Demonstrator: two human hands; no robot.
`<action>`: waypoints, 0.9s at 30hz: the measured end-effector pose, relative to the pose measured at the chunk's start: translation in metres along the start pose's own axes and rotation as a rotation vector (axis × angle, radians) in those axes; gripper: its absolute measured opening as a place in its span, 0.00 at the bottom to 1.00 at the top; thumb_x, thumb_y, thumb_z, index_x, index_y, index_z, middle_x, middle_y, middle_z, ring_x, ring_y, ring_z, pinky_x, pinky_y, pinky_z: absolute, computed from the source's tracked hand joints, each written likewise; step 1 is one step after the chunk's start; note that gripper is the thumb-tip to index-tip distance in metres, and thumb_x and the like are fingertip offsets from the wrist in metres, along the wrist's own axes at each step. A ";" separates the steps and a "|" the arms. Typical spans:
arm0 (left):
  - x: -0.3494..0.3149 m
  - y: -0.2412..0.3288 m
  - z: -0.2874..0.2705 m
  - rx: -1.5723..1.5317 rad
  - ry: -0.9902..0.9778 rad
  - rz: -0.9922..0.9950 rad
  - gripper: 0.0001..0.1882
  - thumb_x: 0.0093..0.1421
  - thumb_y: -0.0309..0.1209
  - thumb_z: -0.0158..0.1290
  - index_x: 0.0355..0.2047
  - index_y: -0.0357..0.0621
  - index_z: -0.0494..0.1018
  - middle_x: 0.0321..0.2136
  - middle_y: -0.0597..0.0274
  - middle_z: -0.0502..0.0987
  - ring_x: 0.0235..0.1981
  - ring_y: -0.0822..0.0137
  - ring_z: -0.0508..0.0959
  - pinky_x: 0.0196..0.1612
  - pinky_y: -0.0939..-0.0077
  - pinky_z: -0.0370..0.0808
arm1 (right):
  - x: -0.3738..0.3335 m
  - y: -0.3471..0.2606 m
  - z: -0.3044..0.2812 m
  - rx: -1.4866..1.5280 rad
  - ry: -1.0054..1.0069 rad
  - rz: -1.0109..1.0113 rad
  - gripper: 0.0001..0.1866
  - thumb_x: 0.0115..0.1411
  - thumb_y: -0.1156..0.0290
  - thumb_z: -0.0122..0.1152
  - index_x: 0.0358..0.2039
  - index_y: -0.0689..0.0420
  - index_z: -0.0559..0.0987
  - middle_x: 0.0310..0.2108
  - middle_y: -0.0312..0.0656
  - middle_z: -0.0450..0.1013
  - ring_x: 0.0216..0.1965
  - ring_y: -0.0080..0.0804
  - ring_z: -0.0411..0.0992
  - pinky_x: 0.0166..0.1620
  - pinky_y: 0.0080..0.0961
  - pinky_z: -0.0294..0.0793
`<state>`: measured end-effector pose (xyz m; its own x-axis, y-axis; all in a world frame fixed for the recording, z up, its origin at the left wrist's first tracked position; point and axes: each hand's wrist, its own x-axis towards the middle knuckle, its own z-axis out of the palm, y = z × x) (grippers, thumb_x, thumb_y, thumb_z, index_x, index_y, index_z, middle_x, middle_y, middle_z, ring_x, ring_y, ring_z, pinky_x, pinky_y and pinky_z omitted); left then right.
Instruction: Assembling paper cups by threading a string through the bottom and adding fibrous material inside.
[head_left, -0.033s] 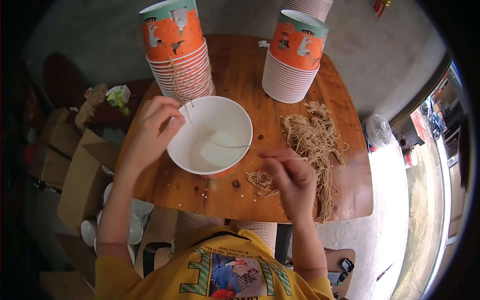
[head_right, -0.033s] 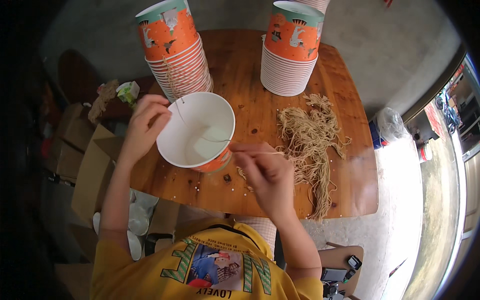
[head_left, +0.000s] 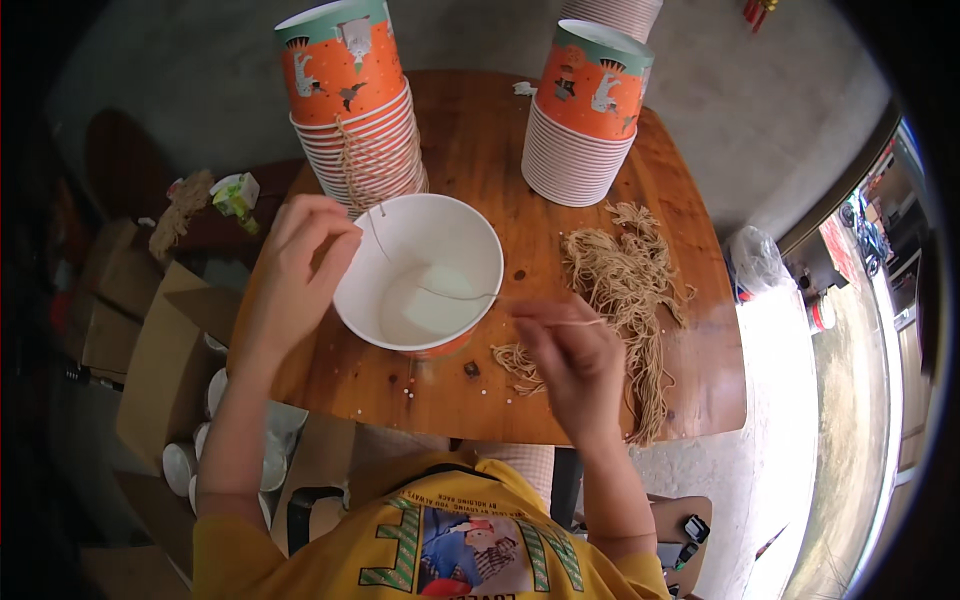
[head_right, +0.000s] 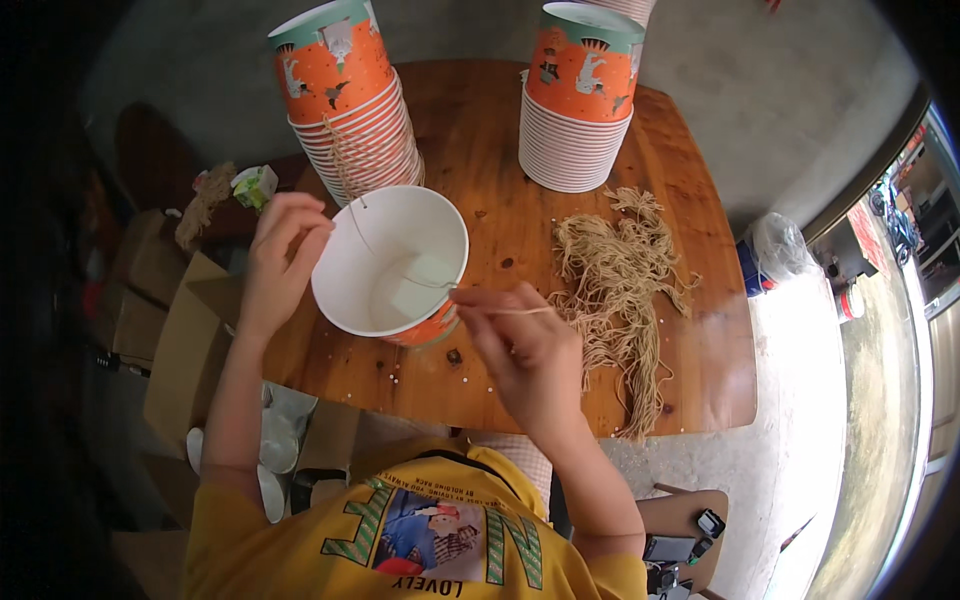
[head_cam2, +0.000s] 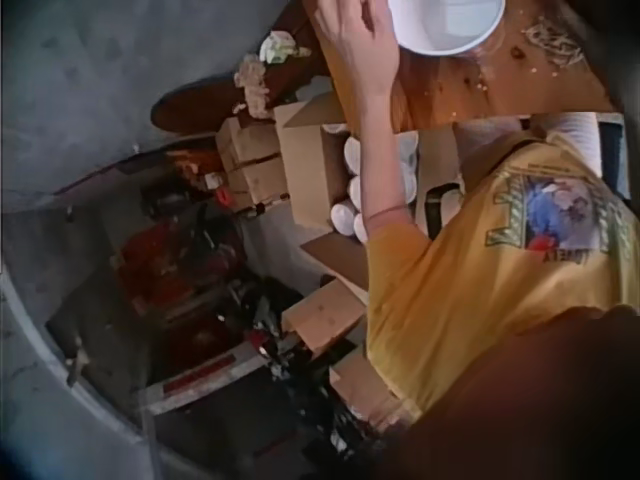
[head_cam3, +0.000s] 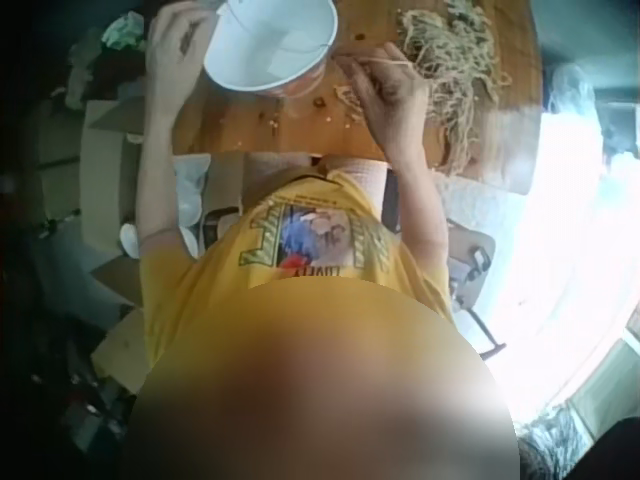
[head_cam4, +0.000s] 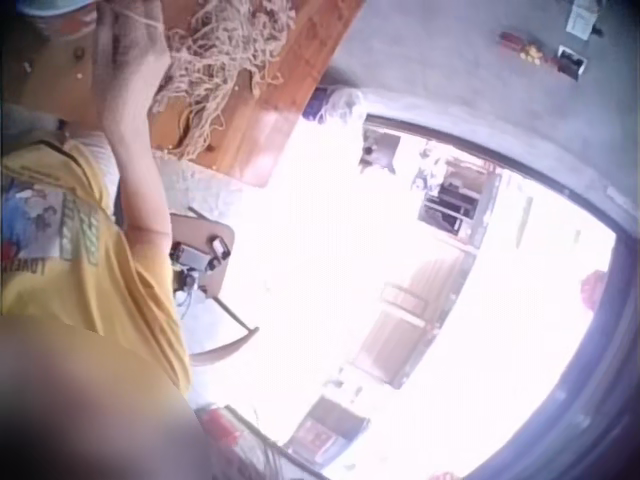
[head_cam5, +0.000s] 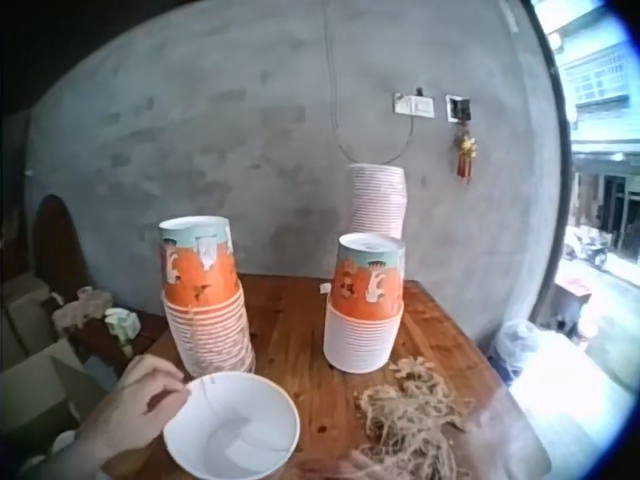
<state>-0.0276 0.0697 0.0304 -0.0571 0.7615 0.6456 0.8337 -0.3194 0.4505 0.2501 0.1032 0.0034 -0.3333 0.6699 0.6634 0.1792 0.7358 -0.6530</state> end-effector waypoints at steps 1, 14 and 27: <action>-0.005 0.017 -0.006 -0.072 -0.060 -0.103 0.07 0.56 0.24 0.56 0.36 0.39 0.74 0.39 0.57 0.71 0.41 0.61 0.73 0.42 0.72 0.71 | 0.001 -0.011 0.003 -0.113 -0.051 0.049 0.06 0.55 0.78 0.64 0.35 0.57 0.82 0.29 0.39 0.75 0.25 0.27 0.72 0.26 0.23 0.71; -0.017 0.094 0.050 -0.345 -0.112 0.152 0.07 0.56 0.21 0.59 0.33 0.40 0.71 0.29 0.64 0.69 0.33 0.69 0.71 0.37 0.76 0.69 | 0.000 -0.021 0.005 -0.266 -0.162 0.085 0.05 0.51 0.78 0.66 0.29 0.58 0.80 0.30 0.39 0.70 0.31 0.35 0.72 0.34 0.28 0.74; 0.020 0.085 0.042 -0.936 -0.342 -0.291 0.04 0.61 0.26 0.56 0.34 0.40 0.73 0.35 0.70 0.70 0.37 0.79 0.70 0.44 0.82 0.68 | 0.025 -0.014 -0.001 0.933 -0.156 0.560 0.06 0.65 0.71 0.57 0.39 0.60 0.77 0.33 0.28 0.74 0.33 0.12 0.69 0.36 0.13 0.68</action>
<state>0.0652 0.0815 0.0560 0.0933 0.9520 0.2916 0.0444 -0.2966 0.9540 0.2404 0.1100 0.0293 -0.5484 0.8174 0.1763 -0.4067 -0.0765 -0.9104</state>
